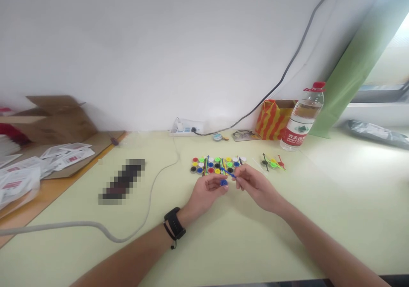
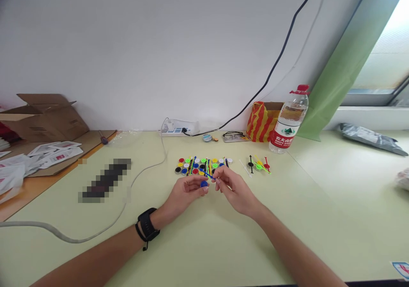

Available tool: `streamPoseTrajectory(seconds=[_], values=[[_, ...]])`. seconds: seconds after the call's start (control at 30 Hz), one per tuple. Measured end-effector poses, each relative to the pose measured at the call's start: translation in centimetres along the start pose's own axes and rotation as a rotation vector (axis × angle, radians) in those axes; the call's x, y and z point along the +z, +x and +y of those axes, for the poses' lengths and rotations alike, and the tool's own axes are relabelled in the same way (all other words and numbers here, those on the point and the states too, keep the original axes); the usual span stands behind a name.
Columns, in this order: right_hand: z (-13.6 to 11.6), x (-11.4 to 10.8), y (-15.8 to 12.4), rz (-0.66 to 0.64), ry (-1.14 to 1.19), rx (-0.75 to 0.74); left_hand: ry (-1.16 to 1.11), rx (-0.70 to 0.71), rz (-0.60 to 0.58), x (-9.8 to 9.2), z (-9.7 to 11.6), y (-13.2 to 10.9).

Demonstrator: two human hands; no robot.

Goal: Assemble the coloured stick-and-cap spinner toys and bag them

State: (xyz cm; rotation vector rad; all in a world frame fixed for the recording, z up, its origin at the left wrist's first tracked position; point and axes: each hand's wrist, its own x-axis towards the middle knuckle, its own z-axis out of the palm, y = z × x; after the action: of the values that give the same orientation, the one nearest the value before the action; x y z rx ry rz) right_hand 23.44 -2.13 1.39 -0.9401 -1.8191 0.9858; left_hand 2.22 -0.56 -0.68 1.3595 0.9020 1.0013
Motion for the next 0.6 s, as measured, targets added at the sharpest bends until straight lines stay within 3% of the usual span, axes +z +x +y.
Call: streamPoseTrajectory(seconds=[0.33,0.6], values=[[-0.2,1.1,-0.2,-0.092,0.032,0.028,0.063,0.125,-0.061,0.3,0.4,-0.3],[0.5,0.7,-0.3,-0.042,-0.198,0.028,0.197,0.188,-0.037,0.1,0.9,-0.5]])
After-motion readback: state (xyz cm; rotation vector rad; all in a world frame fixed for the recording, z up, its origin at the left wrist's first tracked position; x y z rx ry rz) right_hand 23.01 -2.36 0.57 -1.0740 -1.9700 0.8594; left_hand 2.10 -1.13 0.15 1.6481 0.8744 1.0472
